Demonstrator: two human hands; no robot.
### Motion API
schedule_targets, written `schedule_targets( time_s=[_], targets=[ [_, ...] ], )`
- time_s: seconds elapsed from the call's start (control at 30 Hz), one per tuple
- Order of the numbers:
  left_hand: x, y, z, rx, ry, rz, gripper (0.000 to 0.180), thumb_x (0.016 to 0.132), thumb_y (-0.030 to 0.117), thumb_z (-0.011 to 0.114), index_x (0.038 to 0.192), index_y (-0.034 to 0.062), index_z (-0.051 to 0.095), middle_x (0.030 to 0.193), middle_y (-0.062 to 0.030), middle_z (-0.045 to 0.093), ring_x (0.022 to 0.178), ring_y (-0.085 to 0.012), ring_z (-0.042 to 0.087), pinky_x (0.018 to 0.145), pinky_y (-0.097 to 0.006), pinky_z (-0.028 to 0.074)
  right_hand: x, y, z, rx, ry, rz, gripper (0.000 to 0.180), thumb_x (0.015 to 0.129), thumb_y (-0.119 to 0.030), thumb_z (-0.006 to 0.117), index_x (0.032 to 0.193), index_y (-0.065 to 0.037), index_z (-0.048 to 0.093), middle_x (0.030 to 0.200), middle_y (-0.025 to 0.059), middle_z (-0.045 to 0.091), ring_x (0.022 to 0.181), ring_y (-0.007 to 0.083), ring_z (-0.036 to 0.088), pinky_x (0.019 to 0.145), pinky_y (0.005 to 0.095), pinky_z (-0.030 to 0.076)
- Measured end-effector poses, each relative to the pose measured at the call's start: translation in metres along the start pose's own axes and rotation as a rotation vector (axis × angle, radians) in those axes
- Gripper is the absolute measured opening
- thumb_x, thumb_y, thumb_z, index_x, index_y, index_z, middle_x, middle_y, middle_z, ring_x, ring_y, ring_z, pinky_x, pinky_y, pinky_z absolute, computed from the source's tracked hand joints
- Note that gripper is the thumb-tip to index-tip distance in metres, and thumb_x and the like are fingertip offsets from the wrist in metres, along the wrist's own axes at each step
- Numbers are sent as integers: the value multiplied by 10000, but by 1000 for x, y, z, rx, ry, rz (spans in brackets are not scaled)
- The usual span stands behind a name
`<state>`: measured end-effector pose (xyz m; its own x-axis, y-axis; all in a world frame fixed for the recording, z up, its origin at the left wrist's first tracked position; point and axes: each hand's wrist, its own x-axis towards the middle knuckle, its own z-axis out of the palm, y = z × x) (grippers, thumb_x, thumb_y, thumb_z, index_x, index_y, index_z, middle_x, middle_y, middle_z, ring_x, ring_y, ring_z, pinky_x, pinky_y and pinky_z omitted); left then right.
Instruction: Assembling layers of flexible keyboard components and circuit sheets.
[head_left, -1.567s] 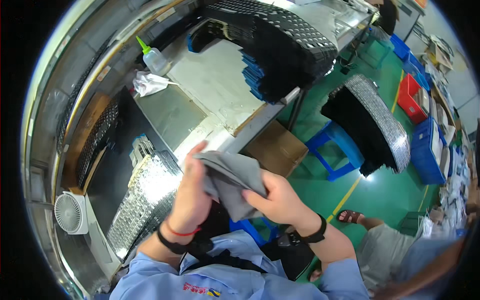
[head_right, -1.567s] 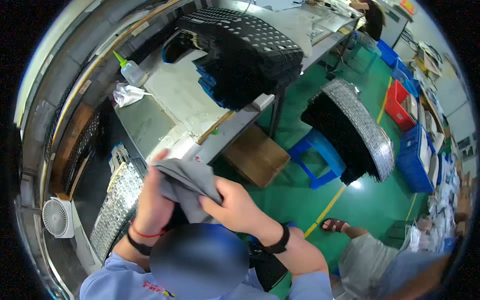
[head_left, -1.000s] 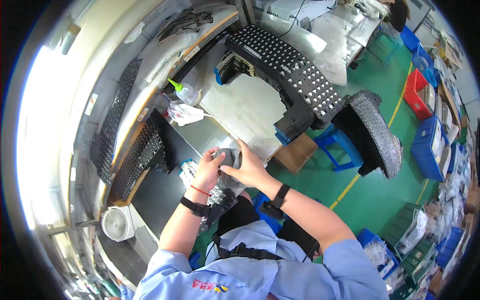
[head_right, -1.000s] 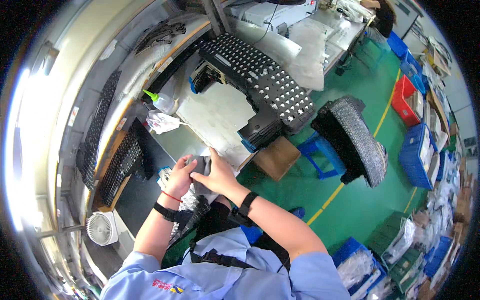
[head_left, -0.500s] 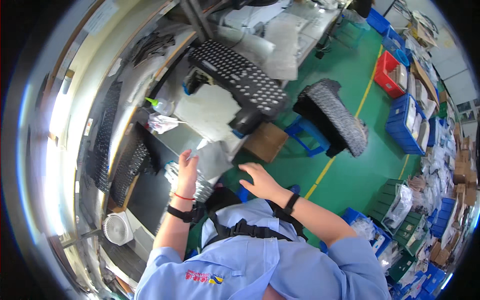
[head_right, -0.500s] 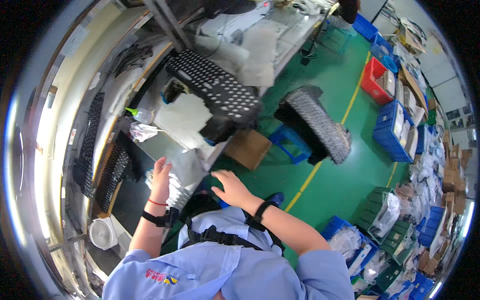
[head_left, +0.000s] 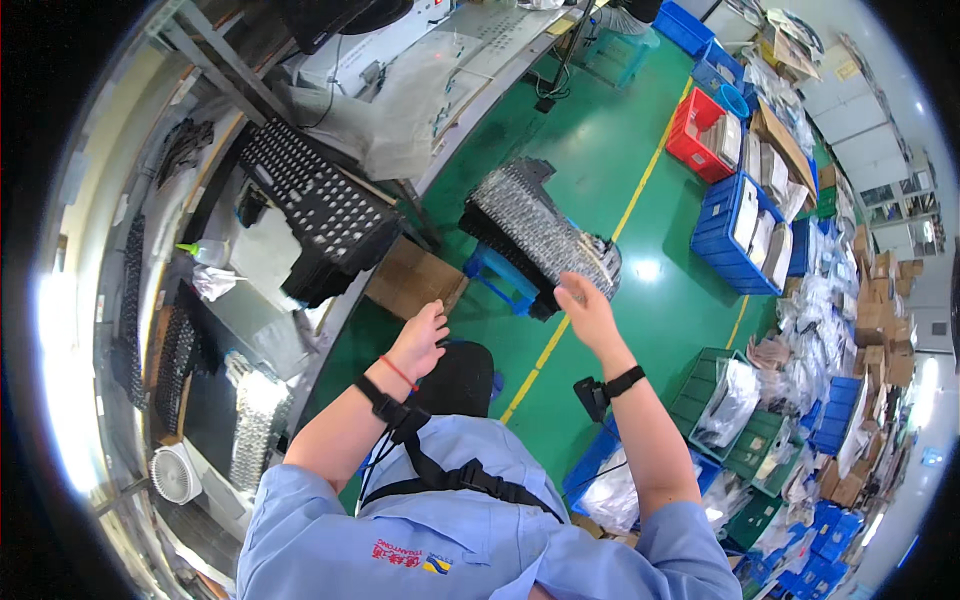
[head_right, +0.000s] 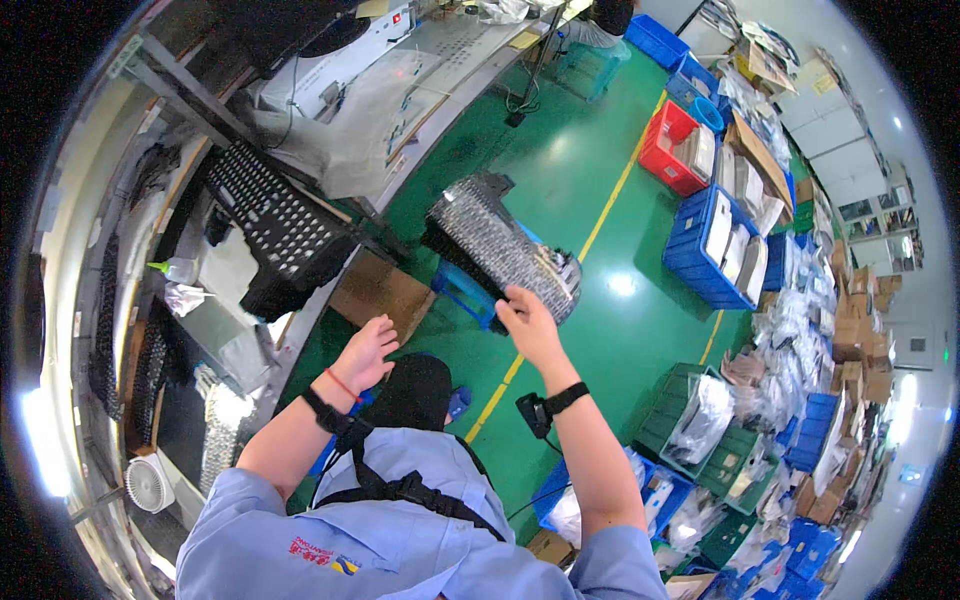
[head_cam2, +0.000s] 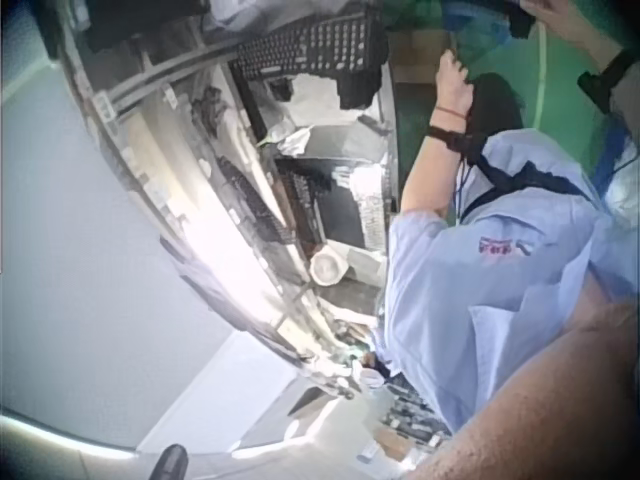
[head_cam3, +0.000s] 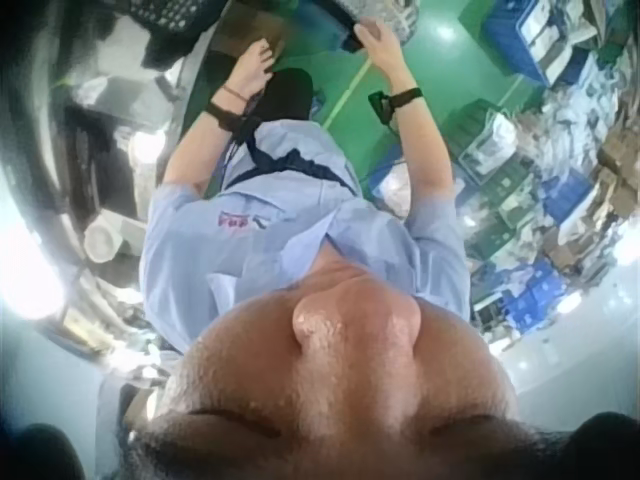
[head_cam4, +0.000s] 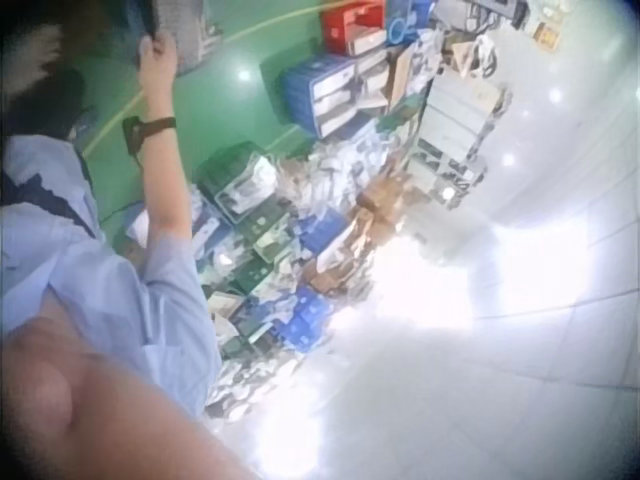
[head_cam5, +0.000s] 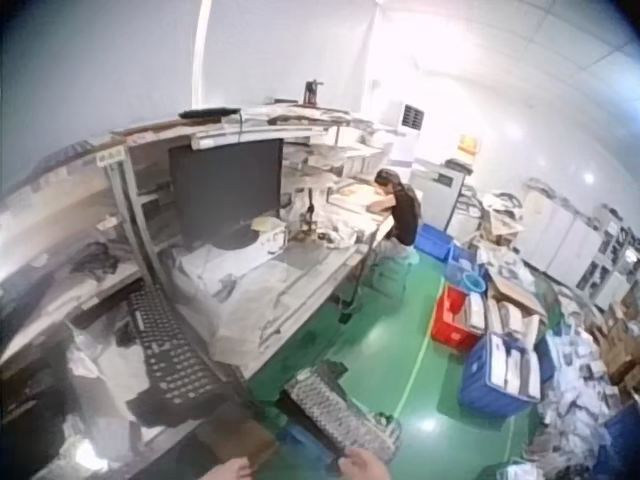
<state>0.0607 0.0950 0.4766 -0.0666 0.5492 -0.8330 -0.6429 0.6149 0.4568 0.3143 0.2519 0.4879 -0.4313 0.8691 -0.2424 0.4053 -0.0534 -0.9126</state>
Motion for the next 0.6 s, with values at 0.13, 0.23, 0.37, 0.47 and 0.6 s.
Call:
schedule_targets(
  time_s=[0.13,0.23,0.37,0.47,0.6],
  targets=[
    [112,0,44,-184,51,-31,798,935,520,435,1511,63,126,1579,-171,98,1457,-323,82,1141,-556,52,114,45,-32,143,24,93,462,937,-291,594,1266,27,531,1196,115,614,1077,189,587,931,301,440],
    [207,0,47,-403,246,-9,784,938,523,429,1505,58,153,1577,-149,120,1448,-309,119,1144,-529,115,196,69,-30,121,9,278,503,959,-347,524,1287,33,520,1256,140,582,1178,215,526,996,317,385],
    [323,1,69,-657,345,58,668,961,537,360,1399,32,367,1380,-116,463,1223,-277,460,1084,-407,314,310,162,-51,93,-59,472,585,929,-360,511,1378,8,436,1427,159,436,1335,288,384,1074,408,299],
    [386,24,116,-725,480,64,679,962,568,335,1371,31,411,1329,-109,515,1162,-275,513,1058,-394,350,386,255,-97,-215,-128,444,583,928,-341,510,1403,-18,416,1441,129,434,1336,292,381,1067,403,307],
    [436,-27,-14,-838,720,259,661,977,500,343,1404,-3,387,1358,-164,508,1211,-301,503,1036,-377,375,400,255,47,-89,-468,728,519,944,-261,481,1397,-16,416,1438,145,437,1322,305,393,1042,415,328]
  ],
)
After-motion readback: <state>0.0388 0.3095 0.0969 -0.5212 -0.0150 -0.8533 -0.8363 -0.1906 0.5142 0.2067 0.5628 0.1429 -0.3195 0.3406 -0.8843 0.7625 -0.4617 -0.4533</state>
